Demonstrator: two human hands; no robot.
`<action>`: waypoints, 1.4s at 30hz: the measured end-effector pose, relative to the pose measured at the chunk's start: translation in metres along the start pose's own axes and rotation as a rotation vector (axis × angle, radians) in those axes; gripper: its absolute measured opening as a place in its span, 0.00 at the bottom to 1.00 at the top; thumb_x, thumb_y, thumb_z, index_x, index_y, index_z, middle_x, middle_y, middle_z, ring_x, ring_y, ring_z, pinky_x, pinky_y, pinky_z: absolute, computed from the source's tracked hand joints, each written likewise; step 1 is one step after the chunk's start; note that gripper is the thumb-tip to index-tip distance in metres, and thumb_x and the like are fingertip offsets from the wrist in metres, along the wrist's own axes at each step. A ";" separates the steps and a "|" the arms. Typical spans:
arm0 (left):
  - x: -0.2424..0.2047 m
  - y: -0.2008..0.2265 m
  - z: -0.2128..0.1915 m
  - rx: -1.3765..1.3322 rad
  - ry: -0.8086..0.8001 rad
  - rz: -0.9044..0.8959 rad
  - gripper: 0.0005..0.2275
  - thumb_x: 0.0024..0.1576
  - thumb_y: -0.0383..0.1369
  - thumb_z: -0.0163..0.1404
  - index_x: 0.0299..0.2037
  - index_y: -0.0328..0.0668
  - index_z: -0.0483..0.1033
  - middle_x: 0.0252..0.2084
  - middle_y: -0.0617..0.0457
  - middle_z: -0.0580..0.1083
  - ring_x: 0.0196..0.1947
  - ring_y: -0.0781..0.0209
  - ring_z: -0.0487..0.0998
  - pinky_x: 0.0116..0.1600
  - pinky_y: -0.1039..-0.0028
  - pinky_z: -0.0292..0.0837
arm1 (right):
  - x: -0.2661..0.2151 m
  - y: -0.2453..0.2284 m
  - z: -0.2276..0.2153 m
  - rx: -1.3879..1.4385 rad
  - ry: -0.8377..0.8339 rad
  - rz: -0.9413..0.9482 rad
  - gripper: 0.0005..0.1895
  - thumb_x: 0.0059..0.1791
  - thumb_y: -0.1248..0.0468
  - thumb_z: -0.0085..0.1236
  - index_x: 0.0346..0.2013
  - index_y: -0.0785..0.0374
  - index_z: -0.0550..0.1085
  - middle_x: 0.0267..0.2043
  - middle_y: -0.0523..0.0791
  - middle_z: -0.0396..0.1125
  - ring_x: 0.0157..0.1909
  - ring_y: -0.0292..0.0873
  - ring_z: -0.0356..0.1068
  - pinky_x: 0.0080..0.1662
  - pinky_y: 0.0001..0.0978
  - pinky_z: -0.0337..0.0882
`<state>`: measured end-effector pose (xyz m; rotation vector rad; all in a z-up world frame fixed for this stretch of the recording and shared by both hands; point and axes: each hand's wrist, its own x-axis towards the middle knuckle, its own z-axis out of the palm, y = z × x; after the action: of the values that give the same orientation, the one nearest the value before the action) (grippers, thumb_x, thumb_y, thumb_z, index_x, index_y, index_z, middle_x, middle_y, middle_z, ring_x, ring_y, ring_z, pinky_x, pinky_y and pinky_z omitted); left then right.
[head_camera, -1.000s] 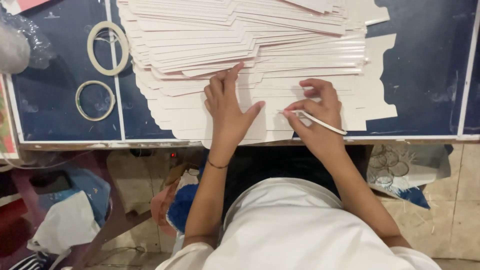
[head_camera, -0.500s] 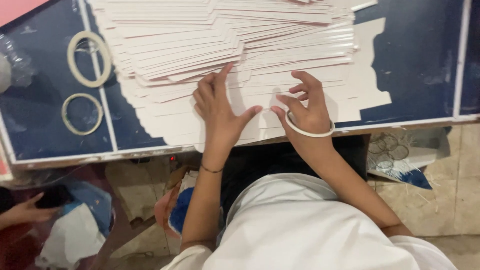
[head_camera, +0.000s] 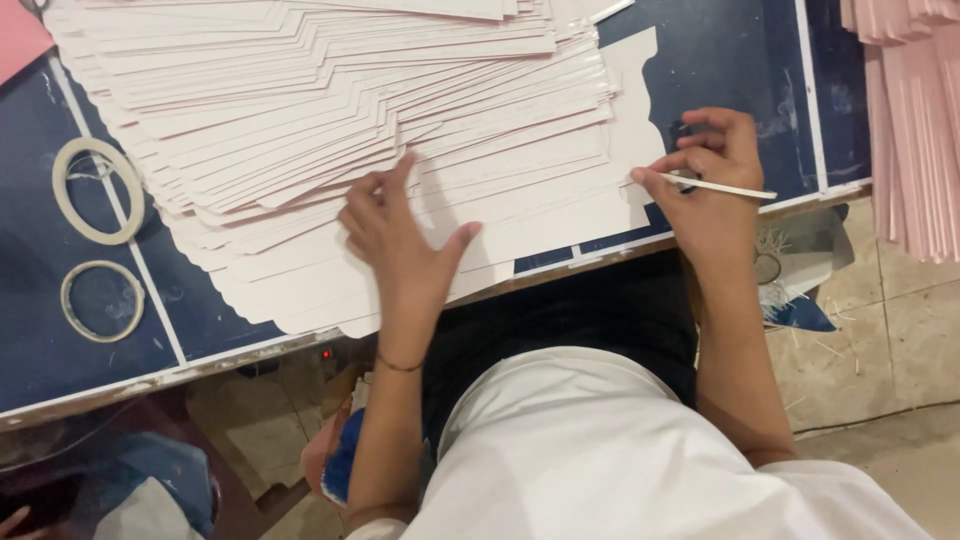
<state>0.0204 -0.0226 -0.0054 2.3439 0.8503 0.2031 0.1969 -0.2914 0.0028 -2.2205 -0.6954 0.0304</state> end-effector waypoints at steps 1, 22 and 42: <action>0.002 0.012 0.008 0.002 0.000 0.002 0.42 0.49 0.54 0.71 0.74 0.59 0.65 0.63 0.45 0.57 0.63 0.40 0.59 0.63 0.43 0.60 | -0.002 0.005 0.003 0.002 0.002 0.001 0.10 0.53 0.73 0.80 0.37 0.75 0.82 0.64 0.54 0.61 0.55 0.50 0.68 0.58 0.44 0.76; 0.036 0.015 -0.009 0.300 0.449 0.566 0.23 0.59 0.11 0.48 0.61 0.46 0.77 0.36 0.58 0.65 0.36 0.56 0.66 0.39 0.65 0.60 | 0.003 -0.029 0.013 0.206 0.081 -0.245 0.09 0.58 0.72 0.72 0.39 0.76 0.79 0.63 0.56 0.60 0.52 0.62 0.76 0.58 0.55 0.76; 0.027 0.091 0.073 -0.190 -0.141 0.219 0.38 0.52 0.33 0.74 0.73 0.50 0.67 0.62 0.49 0.59 0.58 0.50 0.60 0.62 0.58 0.57 | -0.015 -0.026 0.025 -0.027 0.168 -0.341 0.06 0.51 0.79 0.76 0.38 0.71 0.84 0.56 0.52 0.66 0.48 0.56 0.76 0.49 0.43 0.77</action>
<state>0.1141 -0.0974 -0.0098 2.2392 0.4837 0.1974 0.1657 -0.2681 0.0009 -2.0727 -0.9735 -0.3345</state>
